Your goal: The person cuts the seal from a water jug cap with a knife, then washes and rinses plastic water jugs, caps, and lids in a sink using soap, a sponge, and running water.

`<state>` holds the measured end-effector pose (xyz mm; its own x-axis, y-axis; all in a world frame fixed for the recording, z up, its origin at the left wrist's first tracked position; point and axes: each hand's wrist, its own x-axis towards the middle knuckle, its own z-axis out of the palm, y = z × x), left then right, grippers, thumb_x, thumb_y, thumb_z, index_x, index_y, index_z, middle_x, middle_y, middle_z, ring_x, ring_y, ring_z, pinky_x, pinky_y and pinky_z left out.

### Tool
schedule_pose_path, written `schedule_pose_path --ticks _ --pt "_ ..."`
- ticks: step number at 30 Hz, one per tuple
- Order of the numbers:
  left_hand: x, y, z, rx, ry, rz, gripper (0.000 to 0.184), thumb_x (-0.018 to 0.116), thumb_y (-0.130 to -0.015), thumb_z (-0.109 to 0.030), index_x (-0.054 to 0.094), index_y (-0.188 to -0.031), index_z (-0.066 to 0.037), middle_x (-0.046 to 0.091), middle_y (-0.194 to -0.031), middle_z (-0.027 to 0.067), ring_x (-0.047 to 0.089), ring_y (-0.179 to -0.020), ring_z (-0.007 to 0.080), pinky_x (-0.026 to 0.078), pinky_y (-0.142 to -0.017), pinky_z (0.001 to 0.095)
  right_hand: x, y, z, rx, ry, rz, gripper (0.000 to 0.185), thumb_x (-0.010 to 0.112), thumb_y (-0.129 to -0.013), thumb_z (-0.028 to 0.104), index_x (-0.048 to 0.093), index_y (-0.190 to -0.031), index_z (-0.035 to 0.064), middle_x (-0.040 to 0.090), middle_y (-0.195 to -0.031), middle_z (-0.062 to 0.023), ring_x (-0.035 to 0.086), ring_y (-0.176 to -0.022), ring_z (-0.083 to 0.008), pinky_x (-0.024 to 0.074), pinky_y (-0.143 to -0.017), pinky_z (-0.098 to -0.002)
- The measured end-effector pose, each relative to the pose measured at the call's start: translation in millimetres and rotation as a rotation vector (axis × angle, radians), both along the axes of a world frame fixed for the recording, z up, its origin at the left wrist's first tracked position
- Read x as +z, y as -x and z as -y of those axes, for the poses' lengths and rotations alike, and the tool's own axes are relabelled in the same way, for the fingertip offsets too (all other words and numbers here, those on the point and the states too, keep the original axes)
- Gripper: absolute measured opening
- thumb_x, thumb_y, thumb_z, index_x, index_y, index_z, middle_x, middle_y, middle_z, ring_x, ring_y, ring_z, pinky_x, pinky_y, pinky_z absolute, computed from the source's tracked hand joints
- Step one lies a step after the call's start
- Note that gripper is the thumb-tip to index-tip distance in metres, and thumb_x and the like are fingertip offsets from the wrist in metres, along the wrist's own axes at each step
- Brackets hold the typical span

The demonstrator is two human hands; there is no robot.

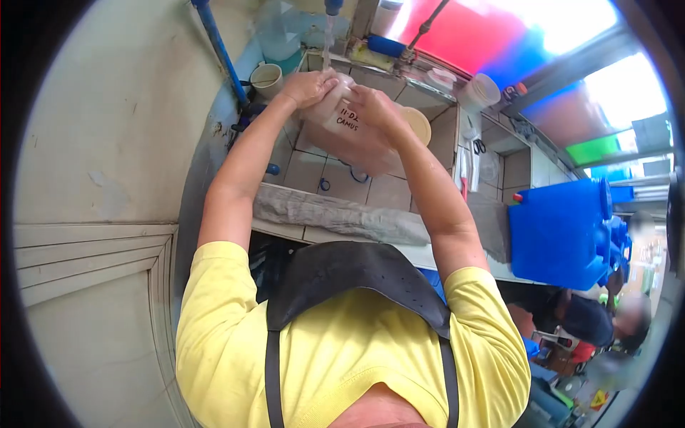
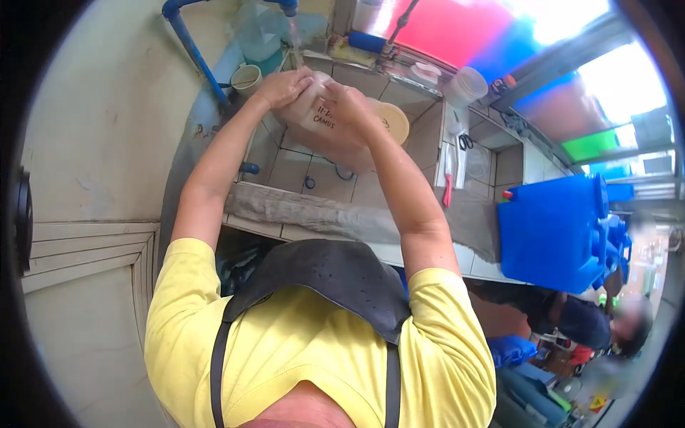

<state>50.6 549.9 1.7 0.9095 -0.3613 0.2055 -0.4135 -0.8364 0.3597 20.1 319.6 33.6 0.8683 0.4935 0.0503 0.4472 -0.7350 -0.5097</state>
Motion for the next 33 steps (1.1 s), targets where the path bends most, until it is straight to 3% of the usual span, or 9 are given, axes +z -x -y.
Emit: schedule_pose_path --ticks 5,10,12,16,18,21,26,31,33 --pt "-32.8 -23.5 14.3 0.307 -0.06 -0.152 0.053 0.032 -0.101 -0.049 0.061 -0.122 -0.011 0.069 -0.109 0.0223 0.065 -0.101 0.0417 0.05 -0.087 0.0499 -29.0 -8.2 0.8 -0.031 0.017 0.209 0.039 0.056 -0.095 0.035 0.059 -0.126 0.0118 0.066 -0.112 -0.0148 0.064 -0.104 -0.036 0.0508 -0.086 -0.0477" --pt "-0.2 -31.9 26.6 0.498 -0.076 -0.205 0.069 0.03 -0.098 -0.059 0.071 -0.107 -0.004 0.069 -0.105 0.0267 0.069 -0.094 0.0413 0.052 -0.085 0.0475 -34.0 -17.1 4.2 0.002 0.004 0.254 0.039 0.051 -0.098 0.038 0.057 -0.129 0.0143 0.066 -0.107 -0.0145 0.065 -0.099 -0.0357 0.0514 -0.083 -0.0491" --pt "20.1 -36.8 20.3 0.57 0.225 -0.658 0.068 0.041 -0.096 -0.062 0.07 -0.107 -0.001 0.072 -0.099 0.0174 0.07 -0.089 0.0319 0.053 -0.077 0.0406 -30.4 -15.6 7.9 0.02 0.005 0.236 0.039 0.051 -0.098 0.037 0.057 -0.128 0.0136 0.066 -0.107 -0.0152 0.065 -0.099 -0.036 0.0515 -0.082 -0.0501" --pt "-33.8 -35.5 -11.2 0.353 0.66 -0.521 0.05 0.057 -0.095 -0.052 0.071 -0.11 -0.007 0.07 -0.092 0.0054 0.065 -0.081 0.0169 0.051 -0.068 0.0307 -23.4 -21.6 12.7 0.099 0.046 0.254 0.039 0.051 -0.098 0.039 0.056 -0.129 0.0151 0.065 -0.105 -0.0147 0.065 -0.098 -0.0353 0.0521 -0.079 -0.0497" --pt "-37.1 -6.2 -6.4 0.378 1.222 -0.711 0.029 0.066 -0.095 -0.034 0.071 -0.114 -0.013 0.067 -0.093 -0.0034 0.058 -0.081 0.0059 0.047 -0.065 0.0222 -21.9 -25.3 16.7 0.122 0.051 0.259 0.039 0.05 -0.098 0.039 0.056 -0.129 0.0158 0.065 -0.103 -0.0143 0.065 -0.098 -0.0348 0.0523 -0.079 -0.0495" --pt "-47.5 17.5 0.4 0.398 1.451 -0.722 0.025 0.065 -0.097 -0.028 0.069 -0.118 -0.015 0.067 -0.099 -0.0052 0.056 -0.081 0.0045 0.045 -0.066 0.0199 -15.1 -31.9 28.1 0.209 0.096 0.32 0.039 0.051 -0.098 0.039 0.056 -0.129 0.0171 0.065 -0.102 -0.0138 0.065 -0.098 -0.0339 0.0521 -0.079 -0.0491" --pt "-57.5 40.6 14.6 0.297 1.511 -0.633 0.03 0.063 -0.098 -0.024 0.066 -0.125 -0.011 0.068 -0.11 -0.004 0.06 -0.091 0.0051 0.05 -0.076 0.0219 -22.3 -39.8 35.6 0.287 0.128 0.345 0.039 0.049 -0.099 0.036 0.055 -0.132 0.0161 0.063 -0.103 -0.0138 0.063 -0.1 -0.0341 0.0499 -0.082 -0.0477" --pt "-57.8 58.9 37.3 0.344 0.998 0.097 0.022 0.064 -0.095 -0.013 0.07 -0.112 -0.002 0.074 -0.103 0.0072 0.07 -0.091 0.0151 0.055 -0.08 0.0291 -19.4 -33.1 33.7 0.218 0.14 0.336 0.04 0.05 -0.098 0.037 0.056 -0.131 0.0147 0.064 -0.105 -0.0135 0.063 -0.1 -0.0338 0.0499 -0.083 -0.0475" --pt "-55.8 59.3 35.0 0.388 0.922 0.125 0.02 0.065 -0.093 -0.014 0.071 -0.108 -0.002 0.074 -0.099 0.0095 0.07 -0.089 0.0172 0.055 -0.079 0.0301 -17.1 -29.7 31.0 0.196 0.111 0.316 0.039 0.051 -0.098 0.036 0.057 -0.129 0.0135 0.064 -0.106 -0.014 0.062 -0.103 -0.0349 0.0499 -0.084 -0.0474"
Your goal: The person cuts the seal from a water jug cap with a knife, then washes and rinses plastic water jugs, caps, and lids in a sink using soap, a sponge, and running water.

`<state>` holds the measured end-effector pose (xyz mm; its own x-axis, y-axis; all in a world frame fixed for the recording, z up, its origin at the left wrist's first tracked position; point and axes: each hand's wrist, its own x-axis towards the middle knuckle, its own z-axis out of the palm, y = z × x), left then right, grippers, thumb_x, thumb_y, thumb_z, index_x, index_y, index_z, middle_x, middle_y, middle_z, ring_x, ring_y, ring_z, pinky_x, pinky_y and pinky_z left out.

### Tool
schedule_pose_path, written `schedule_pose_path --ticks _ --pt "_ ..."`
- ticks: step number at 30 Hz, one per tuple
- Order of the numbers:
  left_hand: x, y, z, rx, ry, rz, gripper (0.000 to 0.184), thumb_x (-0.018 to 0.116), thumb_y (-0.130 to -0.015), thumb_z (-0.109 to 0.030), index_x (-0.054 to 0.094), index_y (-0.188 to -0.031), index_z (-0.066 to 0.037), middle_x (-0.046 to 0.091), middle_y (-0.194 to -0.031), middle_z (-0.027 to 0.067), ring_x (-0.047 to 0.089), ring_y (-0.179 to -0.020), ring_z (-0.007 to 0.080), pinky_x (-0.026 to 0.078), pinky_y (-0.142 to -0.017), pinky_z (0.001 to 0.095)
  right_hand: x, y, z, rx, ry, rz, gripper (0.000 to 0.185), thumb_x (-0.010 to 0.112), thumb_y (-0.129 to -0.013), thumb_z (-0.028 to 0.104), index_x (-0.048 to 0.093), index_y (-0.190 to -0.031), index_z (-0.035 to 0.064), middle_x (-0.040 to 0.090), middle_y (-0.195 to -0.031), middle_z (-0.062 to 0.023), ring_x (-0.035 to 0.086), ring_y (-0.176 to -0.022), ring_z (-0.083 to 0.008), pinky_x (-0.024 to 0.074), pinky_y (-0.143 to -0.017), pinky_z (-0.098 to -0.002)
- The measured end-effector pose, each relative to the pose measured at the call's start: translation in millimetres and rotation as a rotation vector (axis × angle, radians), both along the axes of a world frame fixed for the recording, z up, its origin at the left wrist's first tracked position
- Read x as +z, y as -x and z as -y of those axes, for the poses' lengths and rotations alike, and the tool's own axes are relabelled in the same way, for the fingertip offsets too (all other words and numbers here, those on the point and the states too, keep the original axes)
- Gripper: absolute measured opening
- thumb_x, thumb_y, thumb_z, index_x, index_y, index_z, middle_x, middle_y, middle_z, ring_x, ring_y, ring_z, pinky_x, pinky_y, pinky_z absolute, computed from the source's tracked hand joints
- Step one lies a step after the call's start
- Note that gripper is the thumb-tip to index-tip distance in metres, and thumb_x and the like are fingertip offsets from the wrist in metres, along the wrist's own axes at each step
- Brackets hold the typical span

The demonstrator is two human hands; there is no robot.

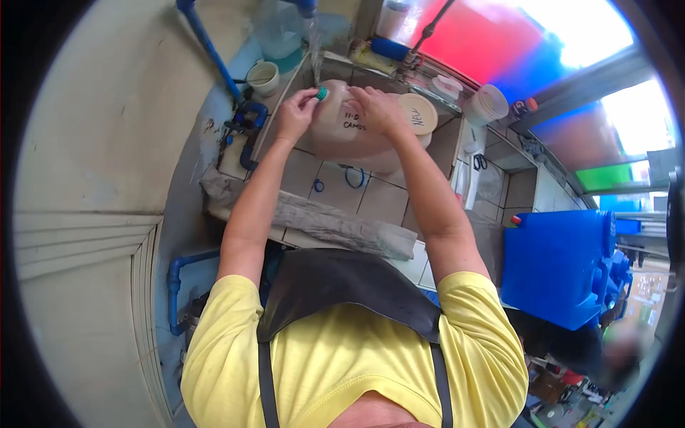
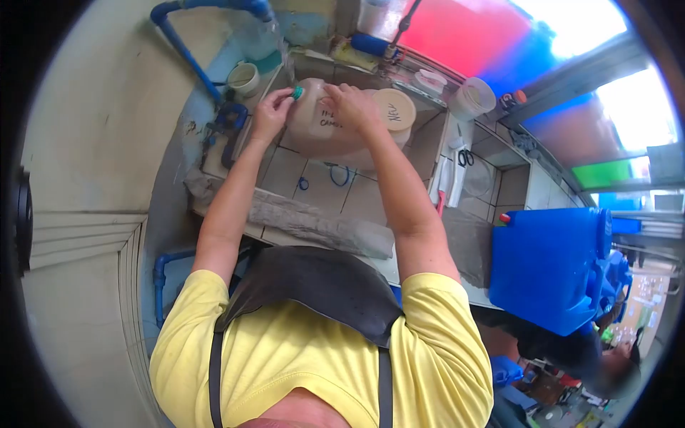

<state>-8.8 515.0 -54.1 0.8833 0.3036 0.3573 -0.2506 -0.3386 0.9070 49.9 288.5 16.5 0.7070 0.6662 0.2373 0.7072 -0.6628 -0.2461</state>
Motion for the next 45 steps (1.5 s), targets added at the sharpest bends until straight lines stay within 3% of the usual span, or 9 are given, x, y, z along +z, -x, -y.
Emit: schedule_pose_path --ticks 6,13,19,21,25,28,31,37,45 --pt "34.5 -34.5 -25.1 -0.112 -0.663 0.175 0.005 0.067 -0.079 -0.004 0.064 -0.083 -0.002 0.061 -0.084 0.0143 0.06 -0.081 0.0319 0.049 -0.072 0.0407 6.3 0.9 1.3 -0.08 -0.024 -0.102 0.032 0.06 -0.09 0.032 0.063 -0.109 0.0069 0.067 -0.104 -0.0174 0.062 -0.103 -0.0366 0.05 -0.087 -0.0489" --pt "56.5 -32.8 -7.4 -0.107 -0.762 0.015 0.006 0.065 -0.078 -0.006 0.06 -0.078 -0.002 0.059 -0.084 0.0174 0.059 -0.083 0.0375 0.049 -0.076 0.046 -11.5 -1.4 -3.8 -0.159 -0.082 -0.049 0.037 0.059 -0.091 0.037 0.061 -0.12 0.0146 0.066 -0.107 -0.0143 0.064 -0.1 -0.0335 0.0508 -0.085 -0.0475" --pt "47.5 -28.1 16.1 0.193 -0.86 -0.044 0.012 0.065 -0.078 -0.015 0.066 -0.076 -0.004 0.063 -0.083 0.0189 0.061 -0.083 0.0397 0.05 -0.076 0.0481 -16.0 2.6 -4.5 -0.147 -0.093 -0.063 0.034 0.057 -0.093 0.036 0.06 -0.119 0.0143 0.065 -0.106 -0.0143 0.063 -0.102 -0.0344 0.0489 -0.088 -0.0478" --pt "50.0 -33.0 21.7 0.188 -0.675 -0.319 0.017 0.064 -0.077 -0.018 0.07 -0.075 -0.002 0.068 -0.078 0.0187 0.065 -0.077 0.0408 0.052 -0.071 0.0485 -14.4 5.7 -4.5 -0.144 -0.084 -0.059 0.034 0.057 -0.093 0.036 0.06 -0.118 0.0138 0.065 -0.106 -0.0145 0.063 -0.103 -0.0348 0.0484 -0.089 -0.0477" --pt "57.4 -55.9 13.4 0.157 -0.64 -0.351 0.019 0.065 -0.075 -0.018 0.071 -0.075 0.0 0.07 -0.072 0.0175 0.067 -0.069 0.0358 0.054 -0.067 0.0452 -12.1 15.1 -2.0 -0.133 -0.106 -0.064 0.034 0.058 -0.092 0.036 0.06 -0.117 0.0132 0.065 -0.106 -0.0146 0.062 -0.104 -0.035 0.0479 -0.09 -0.0478" --pt "80.0 -67.0 -12.0 -0.277 -0.63 -0.368 0.019 0.075 -0.069 -0.018 0.072 -0.077 -0.001 0.071 -0.073 0.0121 0.069 -0.07 0.0198 0.055 -0.068 0.0342 -12.5 18.3 -2.6 -0.135 -0.141 -0.122 0.033 0.059 -0.091 0.035 0.062 -0.116 0.0128 0.063 -0.113 -0.0141 0.059 -0.114 -0.0328 0.045 -0.097 -0.0468" --pt "106.4 -62.2 -16.3 -0.62 -0.527 -0.335 0.018 0.076 -0.069 -0.013 0.074 -0.083 -0.001 0.073 -0.076 0.0106 0.069 -0.068 0.0193 0.054 -0.065 0.0329 -12.1 22.2 -2.4 -0.129 -0.139 -0.143 0.035 0.059 -0.091 0.035 0.061 -0.117 0.0127 0.063 -0.115 -0.0145 0.058 -0.116 -0.0334 0.0447 -0.098 -0.0468" --pt "113.4 -82.2 -16.6 -0.668 -0.866 -0.462 0.02 0.076 -0.068 -0.009 0.077 -0.086 -0.001 0.072 -0.072 0.0116 0.067 -0.064 0.0172 0.053 -0.062 0.0313 -8.3 24.4 -2.0 -0.131 -0.136 -0.158 0.035 0.059 -0.091 0.035 0.061 -0.118 0.0124 0.062 -0.116 -0.0153 0.057 -0.116 -0.0338 0.0445 -0.099 -0.0463" --pt "90.3 -103.7 -27.2 -0.591 -0.635 -0.584 0.02 0.075 -0.07 -0.013 0.076 -0.086 0.0 0.072 -0.073 0.0122 0.066 -0.06 0.0188 0.053 -0.058 0.0319 -10.4 31.9 -1.7 -0.128 -0.145 -0.135 0.036 0.06 -0.09 0.035 0.061 -0.118 0.0128 0.063 -0.114 -0.0146 0.058 -0.114 -0.034 0.0459 -0.096 -0.0459"
